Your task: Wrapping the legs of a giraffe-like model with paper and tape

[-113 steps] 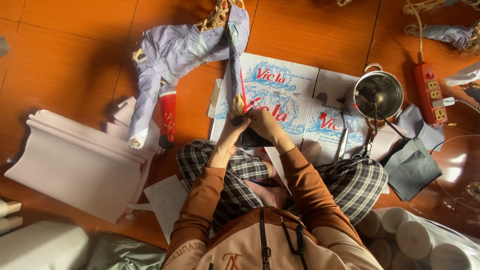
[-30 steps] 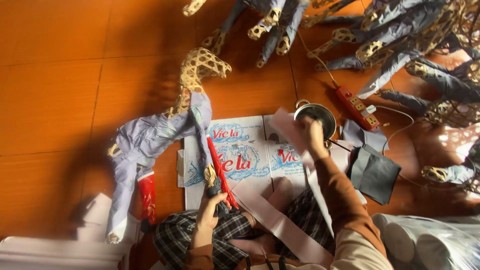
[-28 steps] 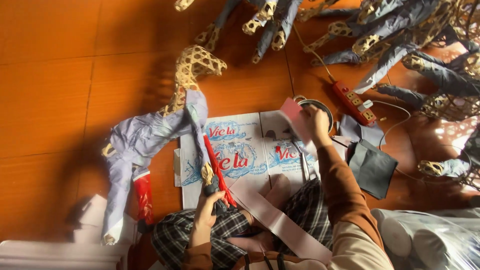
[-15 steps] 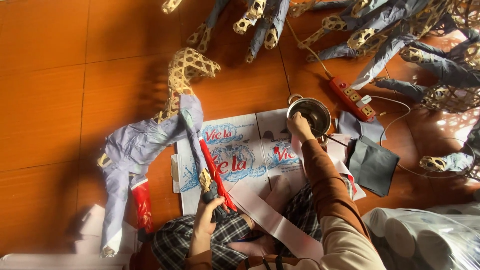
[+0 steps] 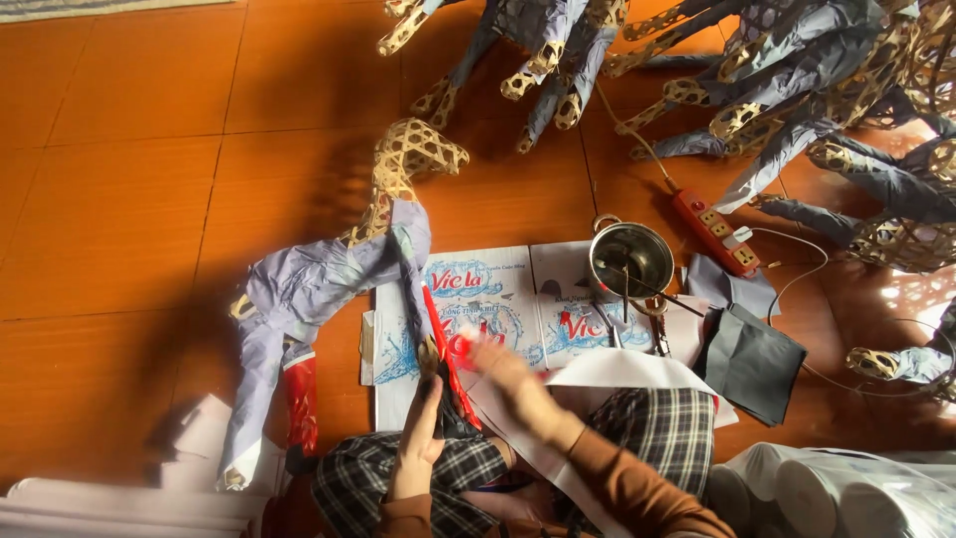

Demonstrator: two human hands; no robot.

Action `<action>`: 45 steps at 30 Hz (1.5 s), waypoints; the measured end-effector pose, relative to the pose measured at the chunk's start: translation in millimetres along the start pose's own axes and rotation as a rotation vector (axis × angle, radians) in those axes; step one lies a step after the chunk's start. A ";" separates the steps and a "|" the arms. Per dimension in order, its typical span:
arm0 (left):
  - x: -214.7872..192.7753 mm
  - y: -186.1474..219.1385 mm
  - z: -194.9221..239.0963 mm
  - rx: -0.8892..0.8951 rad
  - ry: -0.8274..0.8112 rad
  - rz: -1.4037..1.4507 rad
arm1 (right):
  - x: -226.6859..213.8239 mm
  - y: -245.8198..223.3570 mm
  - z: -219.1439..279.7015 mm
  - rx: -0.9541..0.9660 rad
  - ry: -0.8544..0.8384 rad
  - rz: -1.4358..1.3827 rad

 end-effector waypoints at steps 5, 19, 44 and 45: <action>-53.3 -44.9 -30.0 0.030 0.054 -1.049 | 94.5 -30.5 21.0 -0.314 -0.166 0.294; -57.4 -38.9 -35.8 0.072 0.070 -0.400 | 95.9 -32.3 -2.8 -0.529 -0.057 0.394; 16.3 39.4 61.5 0.125 0.373 -0.031 | 54.6 49.3 62.6 0.724 -0.174 -0.516; 13.9 36.2 62.0 0.122 0.385 -0.021 | 60.8 36.3 58.3 0.734 -0.186 -0.513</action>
Point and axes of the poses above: each hand's wrist, its own z-axis away from the middle knuckle, its own x-axis out of the palm, y = z × x, the point moved 4 cm from there along -z, towards the middle knuckle, and after that the axes turned 15 degrees about -z, right-handed, at the moved point
